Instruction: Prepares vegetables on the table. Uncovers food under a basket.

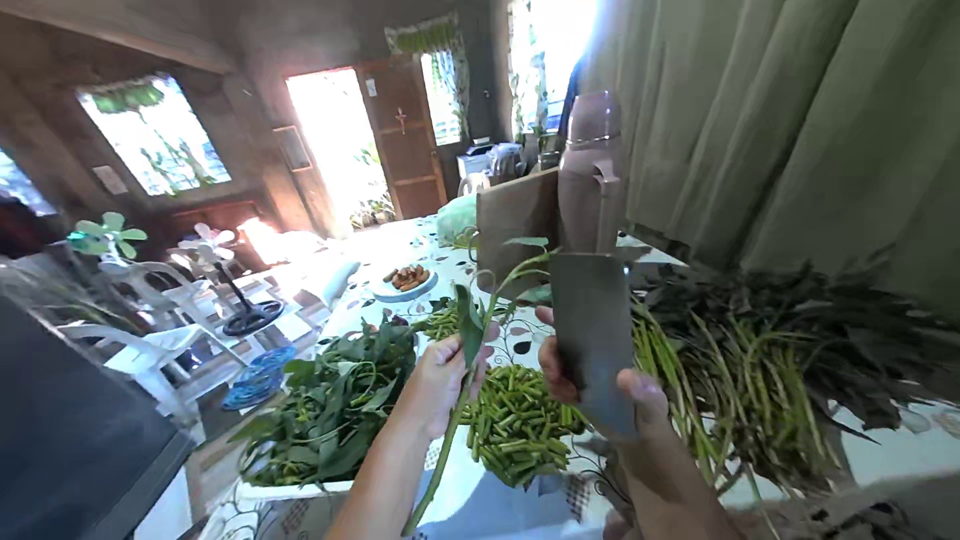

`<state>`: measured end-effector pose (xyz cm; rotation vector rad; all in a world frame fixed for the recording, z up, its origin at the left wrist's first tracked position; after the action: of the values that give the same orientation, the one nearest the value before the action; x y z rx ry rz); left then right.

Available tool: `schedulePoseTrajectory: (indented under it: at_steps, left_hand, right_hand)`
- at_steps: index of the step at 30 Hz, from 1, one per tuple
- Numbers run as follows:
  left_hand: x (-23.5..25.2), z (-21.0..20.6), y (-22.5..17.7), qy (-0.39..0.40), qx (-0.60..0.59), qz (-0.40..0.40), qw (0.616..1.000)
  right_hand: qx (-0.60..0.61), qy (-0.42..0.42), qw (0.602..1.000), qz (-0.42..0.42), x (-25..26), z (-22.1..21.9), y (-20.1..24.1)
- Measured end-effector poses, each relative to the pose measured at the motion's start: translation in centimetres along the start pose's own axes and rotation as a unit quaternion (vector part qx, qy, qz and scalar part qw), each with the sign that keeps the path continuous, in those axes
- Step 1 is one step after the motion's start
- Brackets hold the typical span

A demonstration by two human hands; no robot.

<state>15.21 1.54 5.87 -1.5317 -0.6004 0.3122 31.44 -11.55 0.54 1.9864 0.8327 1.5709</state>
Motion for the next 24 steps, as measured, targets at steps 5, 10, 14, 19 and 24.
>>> schedulePoseTrajectory:
  at_steps: [5,10,14,19,24]
  left_hand:
    - [-2.6,1.2,0.3,0.014,-0.011,-0.035,0.999]
    - [-4.1,1.7,2.9,0.007,-0.055,-0.05,0.997]
    - [-4.5,2.1,3.8,-0.021,-0.079,-0.045,0.996]
    - [-5.8,2.4,2.8,-0.082,-0.092,-0.052,0.991]
    - [-7.9,3.9,1.2,-0.146,-0.089,-0.069,0.983]
  right_hand:
    - [-0.073,0.053,0.995,-0.041,2.0,-1.7,1.6]
    - [-0.127,0.08,0.976,-0.157,3.0,-3.1,1.2]
    - [-0.162,0.097,0.961,-0.203,4.4,-5.1,0.6]
    - [-0.274,0.067,0.94,-0.192,6.2,-7.1,0.4]
    - [-0.392,0.058,0.904,-0.161,9.5,-9.3,-1.8]
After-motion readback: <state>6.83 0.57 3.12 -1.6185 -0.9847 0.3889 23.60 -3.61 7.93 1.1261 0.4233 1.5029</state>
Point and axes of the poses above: each hand's wrist, its own x-axis towards the middle knuckle, its own z-axis out of the back of the hand, y = z × x, the point moved 2 cm from there along x, towards the middle knuckle, and after that the axes turned 2 degrees about -x, right-handed, at the moved point
